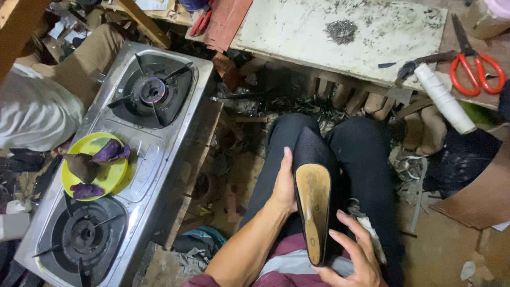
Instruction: The person sits on the floor shaping a black shoe upper over a wooden last. They hammer the fabric over the last, heat the shoe near a gas burner, pull and press the material with pincers, and trim excess fabric with scissors.
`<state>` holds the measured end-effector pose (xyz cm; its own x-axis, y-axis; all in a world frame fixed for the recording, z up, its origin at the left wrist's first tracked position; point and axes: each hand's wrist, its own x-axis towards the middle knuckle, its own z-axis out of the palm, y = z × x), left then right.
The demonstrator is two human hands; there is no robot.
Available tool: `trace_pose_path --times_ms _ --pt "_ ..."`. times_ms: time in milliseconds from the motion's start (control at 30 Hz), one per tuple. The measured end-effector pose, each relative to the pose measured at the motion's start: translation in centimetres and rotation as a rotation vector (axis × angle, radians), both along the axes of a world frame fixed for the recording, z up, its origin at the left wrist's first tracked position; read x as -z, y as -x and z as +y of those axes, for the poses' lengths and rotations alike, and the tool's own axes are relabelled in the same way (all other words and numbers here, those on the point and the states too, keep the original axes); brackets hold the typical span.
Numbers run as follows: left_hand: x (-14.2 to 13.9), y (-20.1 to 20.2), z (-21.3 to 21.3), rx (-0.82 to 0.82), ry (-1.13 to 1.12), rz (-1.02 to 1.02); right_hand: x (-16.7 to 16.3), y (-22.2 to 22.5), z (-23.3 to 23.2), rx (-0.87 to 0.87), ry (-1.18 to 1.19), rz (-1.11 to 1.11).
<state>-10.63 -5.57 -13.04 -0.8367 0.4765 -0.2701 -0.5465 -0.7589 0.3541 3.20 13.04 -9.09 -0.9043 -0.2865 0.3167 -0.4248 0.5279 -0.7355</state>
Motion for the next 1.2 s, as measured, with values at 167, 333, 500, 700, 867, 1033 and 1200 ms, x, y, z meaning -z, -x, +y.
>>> trace_pose_path --times_ms 167,333,500,700,867,1033,1200 --pt "0.9 -0.4 -0.4 -0.104 0.121 0.006 -0.3 0.5 -0.5 -0.004 0.037 0.013" --pt "1.6 -0.2 -0.5 -0.134 0.144 0.004 -0.3 0.6 -0.9 -0.02 0.051 0.046" --pt "1.0 -0.2 -0.7 -0.087 0.078 0.042 -0.1 0.4 -0.5 -0.022 0.061 0.048" --pt "0.2 0.5 -1.1 0.156 -0.102 0.187 0.4 -0.4 -0.2 -0.038 0.314 -0.087" --pt "0.7 0.5 -0.3 0.106 -0.03 0.139 0.3 -0.8 -0.3 -0.047 0.41 -0.161" --pt "1.1 -0.1 -0.1 -0.011 -0.023 0.058 -1.0 -0.4 -0.1 0.077 0.26 -0.126" --pt "0.5 -0.3 -0.5 -0.197 0.046 0.083 -2.8 0.8 0.0 0.165 0.059 -0.03"
